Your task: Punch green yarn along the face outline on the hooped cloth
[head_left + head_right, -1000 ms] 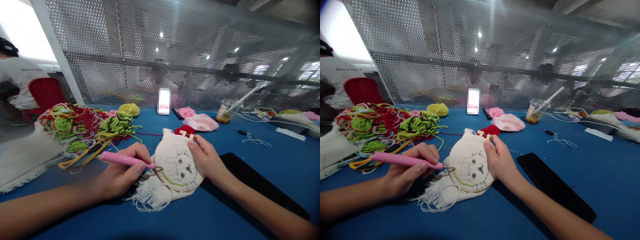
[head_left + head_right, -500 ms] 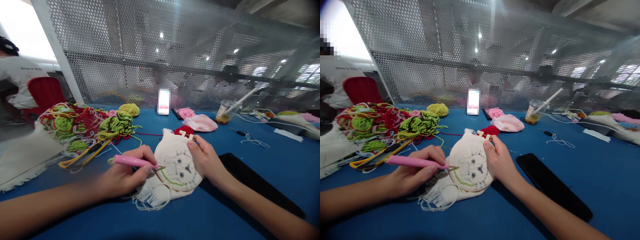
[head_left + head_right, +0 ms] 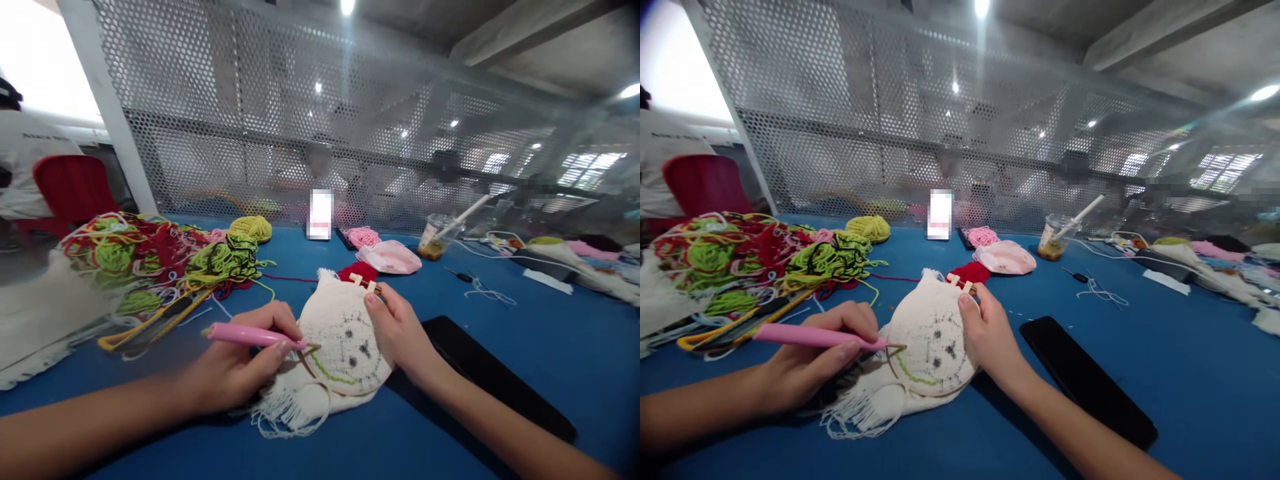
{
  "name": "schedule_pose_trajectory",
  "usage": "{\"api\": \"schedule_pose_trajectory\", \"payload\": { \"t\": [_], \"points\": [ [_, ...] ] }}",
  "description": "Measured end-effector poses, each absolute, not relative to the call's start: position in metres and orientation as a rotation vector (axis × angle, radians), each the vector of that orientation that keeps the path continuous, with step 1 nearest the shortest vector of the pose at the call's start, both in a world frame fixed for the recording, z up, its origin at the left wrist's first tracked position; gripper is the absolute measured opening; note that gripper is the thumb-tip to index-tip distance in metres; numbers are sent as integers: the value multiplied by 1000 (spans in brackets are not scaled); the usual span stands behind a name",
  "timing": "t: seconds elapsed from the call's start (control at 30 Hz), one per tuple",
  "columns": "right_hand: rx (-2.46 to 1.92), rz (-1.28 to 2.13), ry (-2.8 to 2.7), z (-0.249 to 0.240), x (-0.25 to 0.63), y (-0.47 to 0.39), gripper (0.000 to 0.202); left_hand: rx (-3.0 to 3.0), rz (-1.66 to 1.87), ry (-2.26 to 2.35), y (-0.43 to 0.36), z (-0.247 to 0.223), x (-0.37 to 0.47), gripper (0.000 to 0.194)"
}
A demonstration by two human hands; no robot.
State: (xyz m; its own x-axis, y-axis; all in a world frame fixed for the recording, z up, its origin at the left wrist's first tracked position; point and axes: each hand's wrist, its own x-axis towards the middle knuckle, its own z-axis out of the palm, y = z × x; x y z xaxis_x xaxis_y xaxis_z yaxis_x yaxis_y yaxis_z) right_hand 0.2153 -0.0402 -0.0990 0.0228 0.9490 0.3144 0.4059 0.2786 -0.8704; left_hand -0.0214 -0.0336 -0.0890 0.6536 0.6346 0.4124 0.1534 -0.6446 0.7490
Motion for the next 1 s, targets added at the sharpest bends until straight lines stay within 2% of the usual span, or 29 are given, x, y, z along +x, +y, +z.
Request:
{"api": "schedule_pose_trajectory", "payload": {
  "t": [0.2, 0.57, 0.8, 1.0],
  "points": [
    [-1322, 730, -1554, -103, 217, -39, 24, 2118, 937, 596, -35, -90, -23, 19],
    [-1276, 738, -1552, -102, 217, -39, 22, 2225, 880, 607, -35, -89, -22, 13],
    [-1224, 745, -1563, -90, 209, -48, 19, 2411, 647, 591, -35, -81, -8, 15],
    [-1255, 681, -1584, -93, 211, -46, 19, 2325, 714, 606, -35, -79, -8, 14]
  ]
}}
